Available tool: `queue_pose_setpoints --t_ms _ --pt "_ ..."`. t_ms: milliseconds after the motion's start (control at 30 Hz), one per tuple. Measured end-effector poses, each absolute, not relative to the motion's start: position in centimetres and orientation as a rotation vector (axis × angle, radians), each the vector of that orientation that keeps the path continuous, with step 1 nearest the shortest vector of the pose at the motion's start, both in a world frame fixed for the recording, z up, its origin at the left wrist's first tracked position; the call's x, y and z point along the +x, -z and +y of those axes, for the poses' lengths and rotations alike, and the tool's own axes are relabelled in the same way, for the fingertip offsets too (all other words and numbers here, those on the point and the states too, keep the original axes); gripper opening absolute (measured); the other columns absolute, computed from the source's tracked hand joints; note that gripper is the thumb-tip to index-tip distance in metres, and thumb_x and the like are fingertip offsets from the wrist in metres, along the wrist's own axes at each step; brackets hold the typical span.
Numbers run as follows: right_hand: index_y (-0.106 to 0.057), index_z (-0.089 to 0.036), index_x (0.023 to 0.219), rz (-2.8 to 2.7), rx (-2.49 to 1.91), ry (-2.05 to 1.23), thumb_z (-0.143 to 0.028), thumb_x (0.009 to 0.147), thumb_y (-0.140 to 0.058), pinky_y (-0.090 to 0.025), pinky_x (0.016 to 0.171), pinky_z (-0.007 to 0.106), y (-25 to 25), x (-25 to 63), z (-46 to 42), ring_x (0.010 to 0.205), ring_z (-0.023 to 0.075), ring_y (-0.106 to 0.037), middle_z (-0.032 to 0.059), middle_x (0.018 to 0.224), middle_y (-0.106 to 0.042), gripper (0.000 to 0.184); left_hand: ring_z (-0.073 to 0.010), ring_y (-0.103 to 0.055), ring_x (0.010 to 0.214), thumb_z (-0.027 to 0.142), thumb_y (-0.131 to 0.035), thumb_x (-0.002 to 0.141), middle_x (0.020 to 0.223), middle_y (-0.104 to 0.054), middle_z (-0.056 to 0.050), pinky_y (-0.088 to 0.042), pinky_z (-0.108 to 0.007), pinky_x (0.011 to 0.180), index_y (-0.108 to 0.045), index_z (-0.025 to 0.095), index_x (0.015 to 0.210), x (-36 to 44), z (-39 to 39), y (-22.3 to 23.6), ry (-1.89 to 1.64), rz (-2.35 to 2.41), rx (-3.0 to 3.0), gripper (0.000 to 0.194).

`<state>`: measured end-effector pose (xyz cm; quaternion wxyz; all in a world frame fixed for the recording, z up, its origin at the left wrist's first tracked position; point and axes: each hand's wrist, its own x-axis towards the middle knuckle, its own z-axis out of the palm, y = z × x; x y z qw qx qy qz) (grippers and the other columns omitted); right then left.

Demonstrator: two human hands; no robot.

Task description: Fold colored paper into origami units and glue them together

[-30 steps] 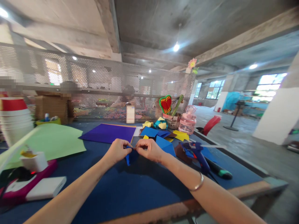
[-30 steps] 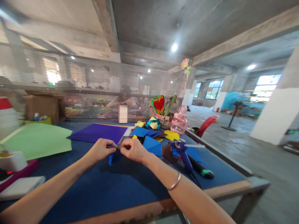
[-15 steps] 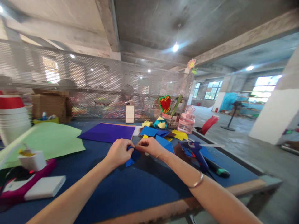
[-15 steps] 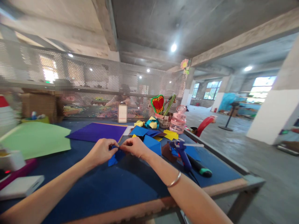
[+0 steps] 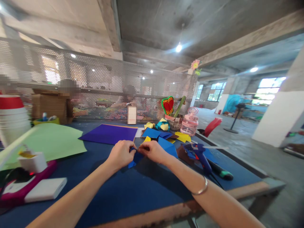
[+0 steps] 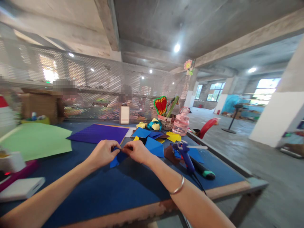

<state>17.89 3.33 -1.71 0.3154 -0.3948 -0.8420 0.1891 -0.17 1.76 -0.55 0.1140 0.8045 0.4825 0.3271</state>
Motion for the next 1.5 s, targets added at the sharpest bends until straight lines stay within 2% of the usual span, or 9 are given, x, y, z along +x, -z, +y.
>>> queue_pose_setpoints --t_ms 267,467,700,867,1033,1200,1367,1500 --pt "-0.061 -0.016 0.083 -2.325 -0.959 -0.161 -0.018 0.089 -0.051 -0.040 0.068 0.024 1.5 17.3 2.2 0.069 0.0122 -0.052 0.0028 0.076 -0.059 0.012 -0.0128 -0.049 0.052 0.023 -0.053 0.066 0.052 -0.059 0.000 -0.032 -0.023 0.053 -0.073 0.015 0.074 -0.5 2.4 0.6 -0.936 1.399 2.216 0.023" --pt "-0.059 -0.016 0.087 -2.380 -0.918 -0.056 -0.015 0.090 -0.049 -0.042 0.075 0.027 1.8 17.2 1.9 0.080 0.0158 -0.055 0.0067 0.084 -0.059 0.011 -0.0123 -0.050 0.049 0.024 -0.052 0.064 0.052 -0.061 0.001 -0.034 -0.022 0.050 -0.073 0.015 0.073 -0.7 3.0 0.9 -0.889 1.371 2.150 0.025" --pt "-0.064 -0.016 0.086 -2.314 -0.967 -0.097 -0.012 0.085 -0.054 -0.043 0.070 0.023 2.2 17.3 2.5 0.075 0.0136 -0.059 0.0040 0.081 -0.066 0.011 -0.0137 -0.052 0.055 0.022 -0.053 0.066 0.057 -0.063 -0.002 -0.034 -0.024 0.055 -0.074 0.015 0.074 -0.6 2.5 0.6 -0.921 1.424 2.216 0.023" --pt "-0.065 -0.016 0.083 -2.274 -1.036 -0.099 -0.011 0.081 -0.055 -0.041 0.063 0.021 2.3 17.1 2.5 0.065 0.0118 -0.057 0.0017 0.072 -0.064 0.011 -0.0139 -0.054 0.056 0.022 -0.052 0.069 0.062 -0.065 -0.003 -0.035 -0.024 0.057 -0.073 0.016 0.077 -0.5 2.4 0.5 -0.912 1.420 2.263 0.024" --pt "-0.064 -0.015 0.083 -2.288 -1.039 -0.082 -0.010 0.080 -0.055 -0.041 0.067 0.023 2.3 17.0 2.1 0.073 0.0144 -0.058 0.0039 0.076 -0.064 0.010 -0.0139 -0.056 0.056 0.025 -0.055 0.069 0.062 -0.067 -0.002 -0.036 -0.023 0.057 -0.072 0.016 0.077 -0.5 2.3 0.5 -0.868 1.381 2.307 0.021" --pt "-0.064 -0.016 0.086 -2.276 -1.002 -0.100 -0.015 0.085 -0.054 -0.042 0.070 0.023 2.5 17.0 2.1 0.077 0.0141 -0.059 0.0045 0.081 -0.065 0.010 -0.0145 -0.058 0.062 0.031 -0.052 0.076 0.068 -0.069 -0.003 -0.035 -0.023 0.059 -0.068 0.017 0.070 -0.6 2.6 0.7 -0.891 1.378 2.330 0.022" --pt "-0.064 -0.016 0.084 -2.225 -1.029 -0.140 -0.019 0.086 -0.054 -0.039 0.061 0.021 2.6 16.9 2.3 0.065 0.0112 -0.057 0.0021 0.075 -0.065 0.011 -0.0150 -0.057 0.064 0.029 -0.051 0.079 0.069 -0.068 -0.003 -0.033 -0.025 0.060 -0.066 0.017 0.070 -0.5 2.7 1.1 -0.932 1.404 2.348 0.022" --pt "-0.066 -0.015 0.083 -2.203 -1.061 -0.173 -0.016 0.082 -0.055 -0.038 0.058 0.020 2.5 16.9 2.3 0.061 0.0102 -0.056 0.0011 0.071 -0.065 0.011 -0.0159 -0.058 0.065 0.029 -0.049 0.081 0.070 -0.067 -0.004 -0.032 -0.025 0.061 -0.064 0.018 0.070 -0.4 2.7 1.3 -0.956 1.409 2.368 0.022"
